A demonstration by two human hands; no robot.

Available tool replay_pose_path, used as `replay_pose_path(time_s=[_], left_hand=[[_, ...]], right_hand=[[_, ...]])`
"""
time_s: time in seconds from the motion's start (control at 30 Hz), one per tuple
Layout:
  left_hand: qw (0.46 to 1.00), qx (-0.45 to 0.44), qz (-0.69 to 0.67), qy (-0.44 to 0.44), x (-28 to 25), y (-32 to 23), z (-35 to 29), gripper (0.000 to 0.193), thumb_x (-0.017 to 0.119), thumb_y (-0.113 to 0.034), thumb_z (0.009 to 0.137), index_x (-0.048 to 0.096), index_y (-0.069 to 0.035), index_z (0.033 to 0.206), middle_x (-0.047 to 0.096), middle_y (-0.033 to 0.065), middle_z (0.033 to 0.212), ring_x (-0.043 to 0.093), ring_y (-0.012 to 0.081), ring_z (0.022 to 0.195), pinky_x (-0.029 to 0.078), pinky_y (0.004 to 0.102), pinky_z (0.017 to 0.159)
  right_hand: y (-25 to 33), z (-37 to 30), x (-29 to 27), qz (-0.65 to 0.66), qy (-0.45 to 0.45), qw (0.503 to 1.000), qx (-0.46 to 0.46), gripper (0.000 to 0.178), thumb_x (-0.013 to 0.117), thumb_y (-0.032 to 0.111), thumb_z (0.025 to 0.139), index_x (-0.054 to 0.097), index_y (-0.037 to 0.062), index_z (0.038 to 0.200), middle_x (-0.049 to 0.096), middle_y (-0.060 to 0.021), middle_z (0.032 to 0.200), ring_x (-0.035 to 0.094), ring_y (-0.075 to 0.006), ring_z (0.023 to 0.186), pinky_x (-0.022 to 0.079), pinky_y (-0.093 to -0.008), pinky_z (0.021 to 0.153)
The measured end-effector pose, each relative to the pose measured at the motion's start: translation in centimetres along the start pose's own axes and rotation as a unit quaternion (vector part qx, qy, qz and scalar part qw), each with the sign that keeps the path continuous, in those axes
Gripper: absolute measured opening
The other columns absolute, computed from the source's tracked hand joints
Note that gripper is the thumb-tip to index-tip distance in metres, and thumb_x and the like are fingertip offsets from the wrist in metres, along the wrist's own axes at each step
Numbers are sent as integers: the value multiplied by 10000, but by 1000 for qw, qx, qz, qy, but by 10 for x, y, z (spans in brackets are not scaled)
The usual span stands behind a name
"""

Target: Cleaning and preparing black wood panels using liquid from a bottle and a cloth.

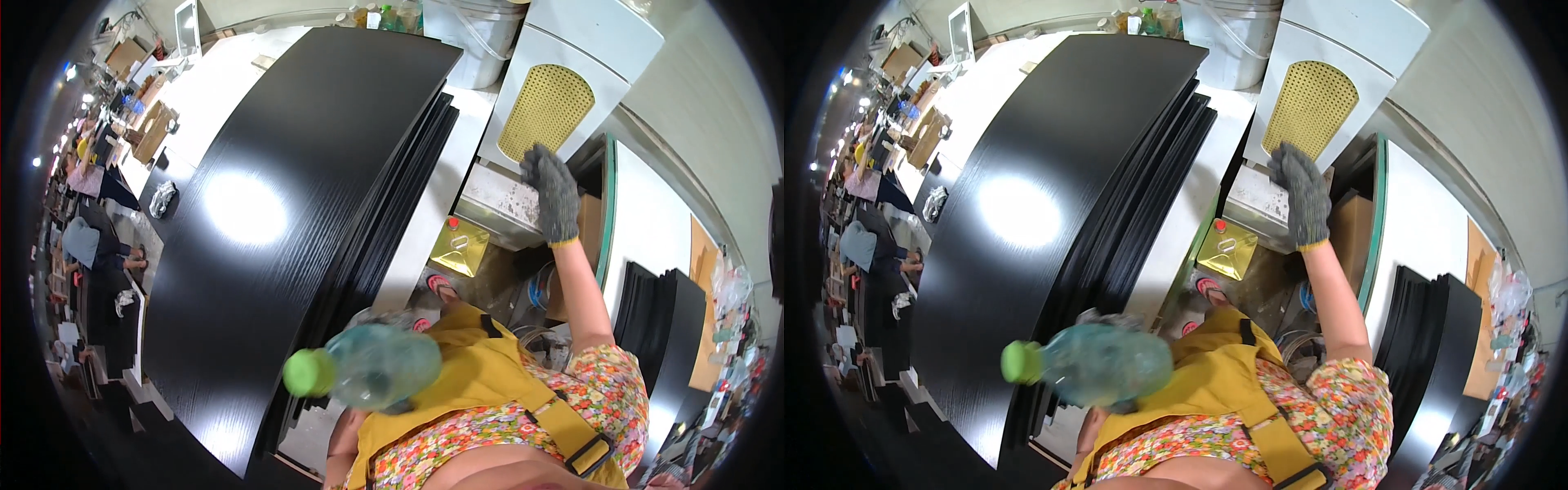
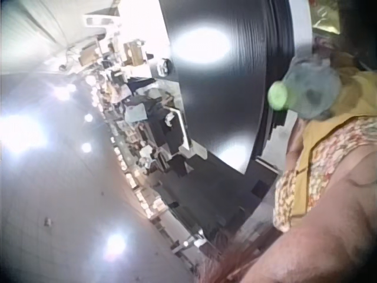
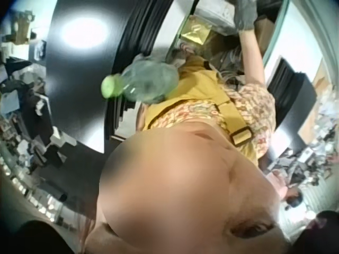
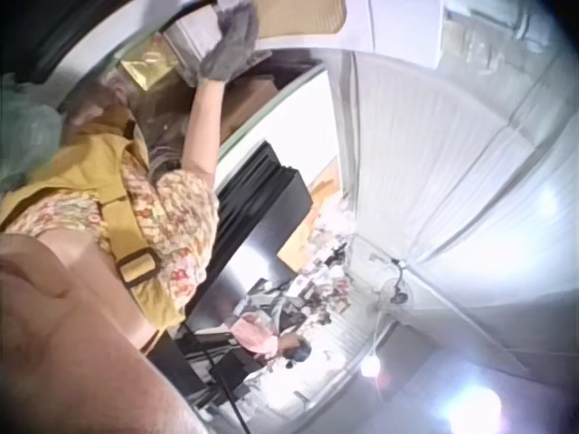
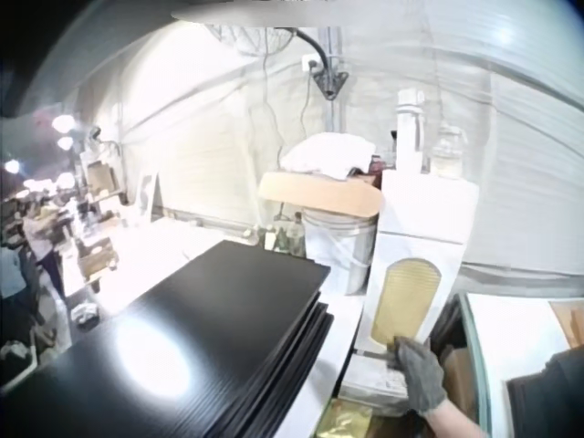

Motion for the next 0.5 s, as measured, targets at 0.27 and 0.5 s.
replay_pose_path(time_s=[0.27,0.5], left_hand=[[973,225,47,-20,-36,-146,6,519,486,-354,940,407,-42,1347,542,152,1238,518,311,1152,375,465,1039],[962,169,103,-188,-100,-147,23,522,501,-330,938,393,-46,1362,497,143,1301,476,300,1199,358,454,1054]], right_hand=[[12,211,111,-32,144,987,-63,378,547,186,929,538,21,1269,614,-103,1162,604,-176,998,482,-297,865],[-45,354,211,-177,318,903,-226,361,540,180,903,573,83,1250,617,-73,1188,580,-174,1024,453,-296,898]])
Point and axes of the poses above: each hand's wrist, its own z-axis towards the middle knuckle, its own x-axis out of the palm, y = z × x, the point moved 9 cm from there along z, towards the middle knuckle
